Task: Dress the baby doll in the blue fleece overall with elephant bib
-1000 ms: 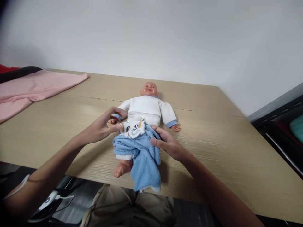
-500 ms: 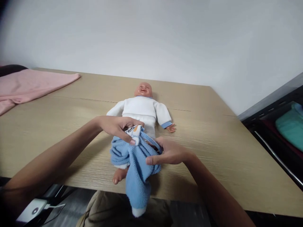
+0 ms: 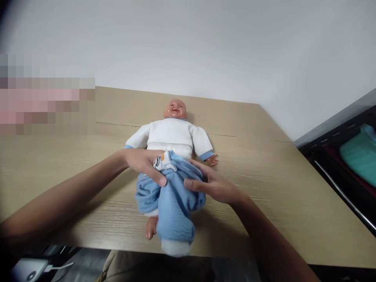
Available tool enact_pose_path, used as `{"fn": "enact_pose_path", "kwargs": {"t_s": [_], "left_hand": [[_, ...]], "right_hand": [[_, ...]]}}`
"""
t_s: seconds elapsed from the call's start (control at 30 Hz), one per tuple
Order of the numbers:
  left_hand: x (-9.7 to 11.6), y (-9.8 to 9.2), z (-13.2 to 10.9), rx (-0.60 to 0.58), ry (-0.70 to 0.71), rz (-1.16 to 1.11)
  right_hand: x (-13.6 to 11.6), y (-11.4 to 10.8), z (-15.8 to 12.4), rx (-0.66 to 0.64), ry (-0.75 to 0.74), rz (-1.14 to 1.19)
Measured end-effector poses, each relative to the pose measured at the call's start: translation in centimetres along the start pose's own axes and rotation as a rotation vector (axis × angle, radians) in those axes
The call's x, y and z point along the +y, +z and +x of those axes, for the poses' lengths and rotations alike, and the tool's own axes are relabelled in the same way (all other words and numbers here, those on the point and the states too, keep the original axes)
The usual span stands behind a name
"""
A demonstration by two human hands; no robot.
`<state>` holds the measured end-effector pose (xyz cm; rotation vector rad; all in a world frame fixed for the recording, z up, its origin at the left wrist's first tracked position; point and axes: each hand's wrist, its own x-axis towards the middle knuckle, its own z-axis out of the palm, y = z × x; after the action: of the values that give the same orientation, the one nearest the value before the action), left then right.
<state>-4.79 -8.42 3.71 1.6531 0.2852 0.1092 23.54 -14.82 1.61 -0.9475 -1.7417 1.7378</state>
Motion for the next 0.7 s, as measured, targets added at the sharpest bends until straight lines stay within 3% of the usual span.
{"fn": "enact_pose_path", "kwargs": {"t_s": [0.13,0.3,0.43,0.6,0.7], "left_hand": [[-1.3,-0.5,-0.3,0.087,-0.028,0.057],[-1.3,0.0,0.1,0.101,-0.03,0.074],[-1.2,0.3,0.4,0.117,0.002,0.022],[-1.7,-0.2,-0.2,-0.051,-0.039,-0.181],[-2.1,-0.5,-0.5,-0.036,-0.062,-0.181]], "right_hand": [[-0.6,-0.1,-0.5,-0.146,0.11,-0.018],[-1.3,0.2,-1.1,-0.27,0.244,-0.007],[-0.9,0.4,-1.5,-0.203,0.215,0.034],[0.5,0.7,-1.4,-0.008,0.148,0.226],[0.9,1.1,-1.1,-0.013,0.172,0.357]]}}
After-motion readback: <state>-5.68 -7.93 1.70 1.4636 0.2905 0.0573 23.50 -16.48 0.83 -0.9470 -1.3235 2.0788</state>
